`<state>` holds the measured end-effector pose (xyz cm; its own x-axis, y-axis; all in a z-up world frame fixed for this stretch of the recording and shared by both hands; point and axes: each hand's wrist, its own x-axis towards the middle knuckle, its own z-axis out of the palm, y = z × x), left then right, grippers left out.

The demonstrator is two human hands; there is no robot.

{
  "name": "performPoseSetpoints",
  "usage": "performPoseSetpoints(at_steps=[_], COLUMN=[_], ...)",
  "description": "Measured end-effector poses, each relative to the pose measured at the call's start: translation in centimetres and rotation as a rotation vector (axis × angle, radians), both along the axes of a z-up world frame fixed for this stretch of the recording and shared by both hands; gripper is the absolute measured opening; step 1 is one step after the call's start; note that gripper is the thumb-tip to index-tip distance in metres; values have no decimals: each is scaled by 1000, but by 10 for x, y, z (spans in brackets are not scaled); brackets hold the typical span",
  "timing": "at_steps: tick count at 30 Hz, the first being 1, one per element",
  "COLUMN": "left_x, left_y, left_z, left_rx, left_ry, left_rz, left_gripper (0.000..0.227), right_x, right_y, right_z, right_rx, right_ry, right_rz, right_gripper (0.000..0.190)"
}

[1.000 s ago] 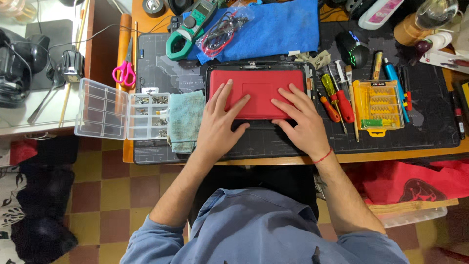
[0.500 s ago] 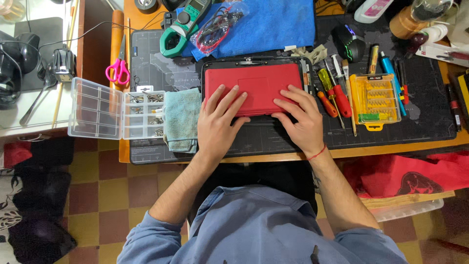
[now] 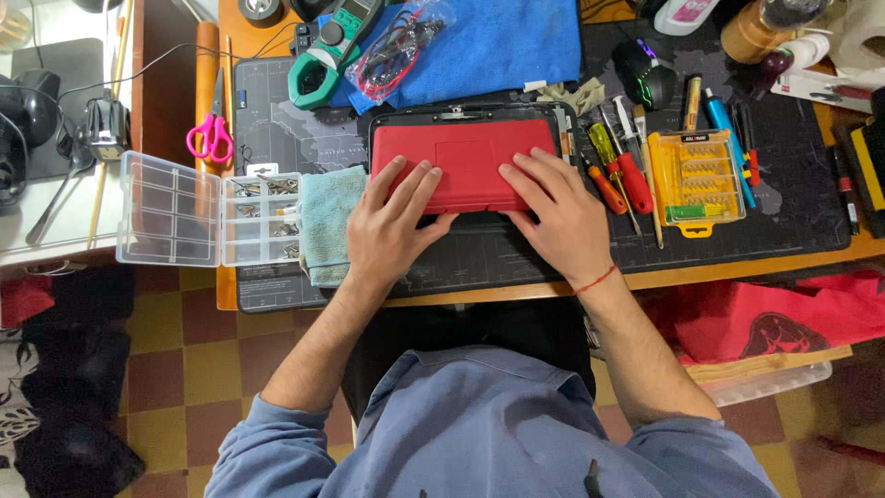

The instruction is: The person opens a red socket wrench set case and rearranges several sockets and extensions into their molded slots. The person repeatedly picks up and places down individual sockets and extensions, aligning them within the case.

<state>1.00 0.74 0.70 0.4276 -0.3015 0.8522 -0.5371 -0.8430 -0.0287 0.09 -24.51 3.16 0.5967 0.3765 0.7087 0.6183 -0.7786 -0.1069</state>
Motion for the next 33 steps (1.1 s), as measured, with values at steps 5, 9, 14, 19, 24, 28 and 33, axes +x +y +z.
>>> performPoseSetpoints(at_steps=[5,9,14,19,24,28,33], left_x=[-5,2,19,19,13,11,11], left_y=[5,4,6,3,3,1,0], left_z=[16,20,11,16,19,23,28], left_rx=[113,308,412,412,433,397,386], left_ry=[19,46,-140,-205,-258,-246,-242], left_rz=[2,-53,-287,-371,-393,-401,-390], left_gripper=[55,50,50,40,35,33,31], right_x=[3,5,1,-2,-3,-4,-7], right_y=[0,0,3,4,1,-5,-6], right_z=[7,2,-2,-3,-3,2,7], right_rx=[-36,-11,1,35,45,11,13], right_ry=[-135,-165,-173,-145,-129,-66,7], right_rz=[-27,-27,-59,-26,-6,36,63], right_gripper=[39,38,39,40,40,45,53])
